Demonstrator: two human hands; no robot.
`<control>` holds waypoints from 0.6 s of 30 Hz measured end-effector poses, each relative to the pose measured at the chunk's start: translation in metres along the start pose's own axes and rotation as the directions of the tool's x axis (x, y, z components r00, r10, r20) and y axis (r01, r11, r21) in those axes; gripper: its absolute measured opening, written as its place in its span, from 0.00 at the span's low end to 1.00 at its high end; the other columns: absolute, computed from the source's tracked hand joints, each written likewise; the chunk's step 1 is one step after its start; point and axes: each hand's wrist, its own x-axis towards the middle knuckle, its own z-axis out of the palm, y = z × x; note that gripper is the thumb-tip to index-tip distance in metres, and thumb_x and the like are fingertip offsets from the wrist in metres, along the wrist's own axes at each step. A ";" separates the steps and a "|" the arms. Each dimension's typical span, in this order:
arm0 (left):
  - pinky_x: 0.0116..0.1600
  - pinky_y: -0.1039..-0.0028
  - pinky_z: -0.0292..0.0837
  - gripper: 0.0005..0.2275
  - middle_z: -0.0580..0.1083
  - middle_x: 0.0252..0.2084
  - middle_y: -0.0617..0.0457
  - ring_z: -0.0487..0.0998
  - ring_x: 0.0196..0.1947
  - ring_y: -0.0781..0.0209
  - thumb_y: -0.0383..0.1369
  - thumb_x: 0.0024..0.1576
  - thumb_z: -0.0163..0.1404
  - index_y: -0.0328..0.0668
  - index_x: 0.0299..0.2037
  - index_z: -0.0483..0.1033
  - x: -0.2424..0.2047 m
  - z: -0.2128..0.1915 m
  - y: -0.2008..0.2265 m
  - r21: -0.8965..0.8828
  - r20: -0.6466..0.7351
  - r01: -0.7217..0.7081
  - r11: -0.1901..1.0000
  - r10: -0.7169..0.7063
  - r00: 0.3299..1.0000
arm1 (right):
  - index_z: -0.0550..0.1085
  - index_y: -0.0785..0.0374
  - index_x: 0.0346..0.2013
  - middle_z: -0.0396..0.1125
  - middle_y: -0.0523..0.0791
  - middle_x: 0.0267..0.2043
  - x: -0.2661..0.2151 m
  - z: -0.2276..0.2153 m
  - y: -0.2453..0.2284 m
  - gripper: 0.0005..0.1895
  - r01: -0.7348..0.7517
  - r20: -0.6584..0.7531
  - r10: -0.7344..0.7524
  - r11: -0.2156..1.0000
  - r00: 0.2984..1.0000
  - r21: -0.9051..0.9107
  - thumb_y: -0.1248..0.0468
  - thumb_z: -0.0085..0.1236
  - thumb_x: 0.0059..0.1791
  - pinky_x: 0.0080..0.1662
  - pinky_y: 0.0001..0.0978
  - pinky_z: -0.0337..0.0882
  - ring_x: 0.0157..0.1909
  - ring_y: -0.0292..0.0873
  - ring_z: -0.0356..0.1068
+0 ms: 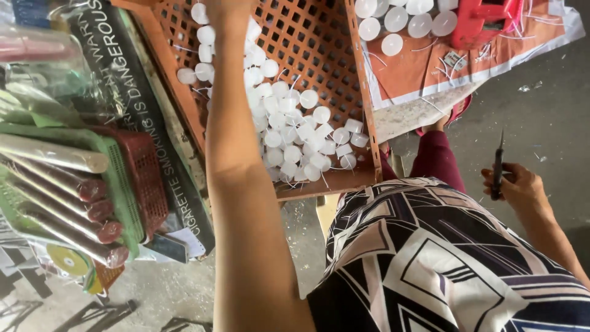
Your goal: Trimming the excess wick length from tea light candles using a pair of scissors.
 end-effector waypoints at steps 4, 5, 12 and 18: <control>0.39 0.72 0.78 0.11 0.79 0.42 0.56 0.79 0.44 0.61 0.27 0.50 0.62 0.50 0.41 0.76 -0.026 0.006 0.017 0.337 0.251 0.336 0.880 -0.428 0.868 | 0.64 0.81 0.64 0.72 0.62 0.50 -0.002 0.002 0.009 0.19 -0.072 0.038 0.074 0.996 0.997 -0.048 0.75 0.49 0.58 0.44 0.48 0.75 0.41 0.56 0.73; 0.39 0.72 0.78 0.11 0.79 0.42 0.56 0.79 0.44 0.61 0.27 0.50 0.62 0.50 0.41 0.76 -0.032 0.021 0.006 0.328 0.258 0.330 0.885 -0.420 0.870 | 0.64 0.81 0.64 0.72 0.62 0.50 0.001 0.002 0.012 0.19 -0.074 0.026 0.075 0.996 0.997 -0.044 0.75 0.49 0.58 0.44 0.48 0.75 0.41 0.56 0.73; 0.39 0.64 0.75 0.14 0.79 0.43 0.47 0.76 0.43 0.50 0.29 0.46 0.66 0.52 0.42 0.80 -0.054 0.053 -0.004 0.402 0.027 0.202 0.893 -0.231 0.972 | 0.68 0.77 0.62 0.75 0.60 0.45 -0.007 0.002 -0.003 0.25 -0.036 0.030 0.041 0.989 0.999 -0.142 0.66 0.60 0.53 0.42 0.47 0.77 0.36 0.54 0.75; 0.35 0.60 0.77 0.07 0.80 0.33 0.50 0.81 0.37 0.49 0.19 0.53 0.51 0.45 0.33 0.71 -0.106 0.039 0.032 0.092 -0.063 0.127 0.988 -0.121 0.991 | 0.67 0.78 0.64 0.74 0.61 0.46 -0.010 0.007 -0.024 0.29 0.042 0.063 -0.033 0.987 0.997 -0.153 0.65 0.61 0.52 0.42 0.47 0.77 0.38 0.54 0.75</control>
